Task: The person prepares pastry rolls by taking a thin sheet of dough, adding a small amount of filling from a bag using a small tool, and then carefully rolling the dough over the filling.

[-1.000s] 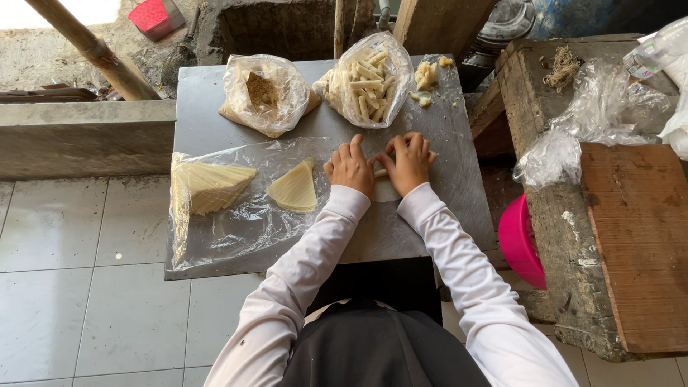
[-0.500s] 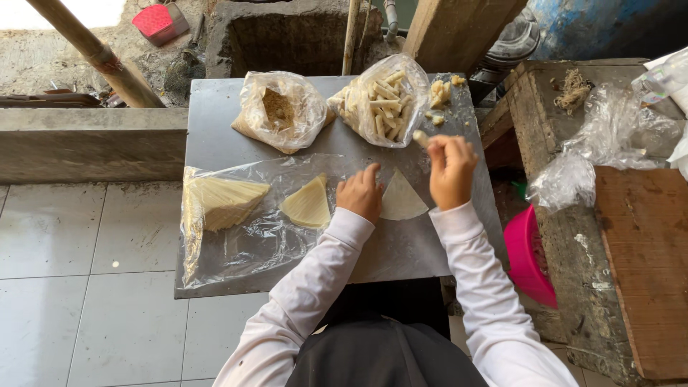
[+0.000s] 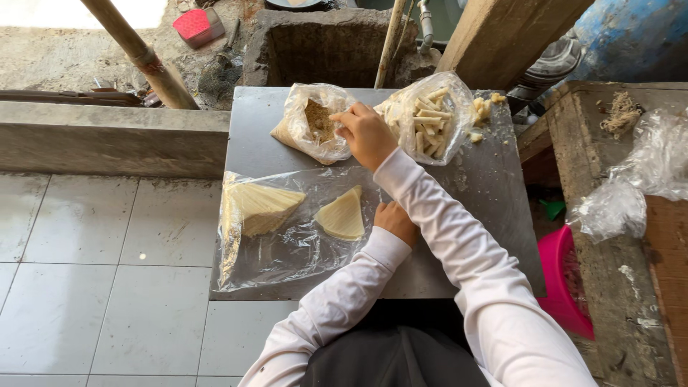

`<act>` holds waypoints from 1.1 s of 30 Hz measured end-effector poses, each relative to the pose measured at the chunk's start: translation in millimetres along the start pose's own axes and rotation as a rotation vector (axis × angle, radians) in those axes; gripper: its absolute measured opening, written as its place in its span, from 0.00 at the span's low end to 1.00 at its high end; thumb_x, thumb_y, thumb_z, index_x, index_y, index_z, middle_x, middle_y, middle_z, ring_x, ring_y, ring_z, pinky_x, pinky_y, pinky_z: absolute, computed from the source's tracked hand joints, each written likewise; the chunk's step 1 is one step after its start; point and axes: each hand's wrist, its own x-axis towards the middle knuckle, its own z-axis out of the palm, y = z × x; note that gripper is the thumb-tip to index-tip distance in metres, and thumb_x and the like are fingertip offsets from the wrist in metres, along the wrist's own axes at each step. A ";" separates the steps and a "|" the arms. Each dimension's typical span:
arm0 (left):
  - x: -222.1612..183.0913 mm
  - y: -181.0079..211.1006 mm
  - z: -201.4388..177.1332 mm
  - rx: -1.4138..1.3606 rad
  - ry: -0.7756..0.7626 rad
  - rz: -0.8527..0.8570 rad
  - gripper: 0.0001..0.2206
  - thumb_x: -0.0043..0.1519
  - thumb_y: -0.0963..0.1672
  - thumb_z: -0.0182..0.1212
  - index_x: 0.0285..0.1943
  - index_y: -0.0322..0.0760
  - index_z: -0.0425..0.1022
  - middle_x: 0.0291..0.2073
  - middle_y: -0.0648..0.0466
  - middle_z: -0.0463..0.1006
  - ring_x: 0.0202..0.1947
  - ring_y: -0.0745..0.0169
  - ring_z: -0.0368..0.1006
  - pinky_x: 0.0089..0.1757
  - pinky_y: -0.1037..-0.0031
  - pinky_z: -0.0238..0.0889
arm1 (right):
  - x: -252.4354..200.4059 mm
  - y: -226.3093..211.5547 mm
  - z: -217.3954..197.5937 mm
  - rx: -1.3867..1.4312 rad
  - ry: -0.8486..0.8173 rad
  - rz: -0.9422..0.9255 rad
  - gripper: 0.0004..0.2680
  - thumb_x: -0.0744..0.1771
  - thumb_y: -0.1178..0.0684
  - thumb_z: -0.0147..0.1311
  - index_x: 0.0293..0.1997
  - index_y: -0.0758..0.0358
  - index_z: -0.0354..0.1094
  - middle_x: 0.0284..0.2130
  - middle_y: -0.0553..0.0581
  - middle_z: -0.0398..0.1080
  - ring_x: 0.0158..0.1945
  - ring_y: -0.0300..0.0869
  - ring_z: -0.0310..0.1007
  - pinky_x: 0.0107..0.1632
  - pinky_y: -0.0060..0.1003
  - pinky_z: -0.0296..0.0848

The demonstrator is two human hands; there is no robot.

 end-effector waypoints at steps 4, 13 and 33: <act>-4.1 -4.5 7.0 -0.051 0.102 0.022 0.06 0.52 0.44 0.63 0.36 0.43 0.76 0.36 0.52 0.78 0.42 0.51 0.73 0.39 0.59 0.59 | 11.7 -8.9 7.8 -0.004 -0.204 -0.014 0.19 0.58 0.53 0.71 0.52 0.60 0.74 0.38 0.61 0.70 0.44 0.52 0.72 0.50 0.44 0.70; -4.9 -11.7 24.2 -0.141 0.048 -0.028 0.07 0.55 0.46 0.64 0.38 0.42 0.76 0.36 0.52 0.79 0.44 0.50 0.74 0.45 0.59 0.60 | 11.6 -3.2 22.4 0.219 -0.106 -0.056 0.06 0.65 0.56 0.63 0.44 0.61 0.78 0.33 0.59 0.70 0.38 0.50 0.72 0.44 0.43 0.71; -4.4 -11.8 23.0 -0.188 0.082 -0.024 0.13 0.52 0.48 0.67 0.42 0.41 0.78 0.39 0.49 0.79 0.44 0.46 0.75 0.48 0.58 0.58 | 9.6 29.0 58.9 0.512 0.104 0.330 0.05 0.69 0.56 0.57 0.40 0.66 0.76 0.21 0.53 0.75 0.22 0.32 0.68 0.26 0.29 0.67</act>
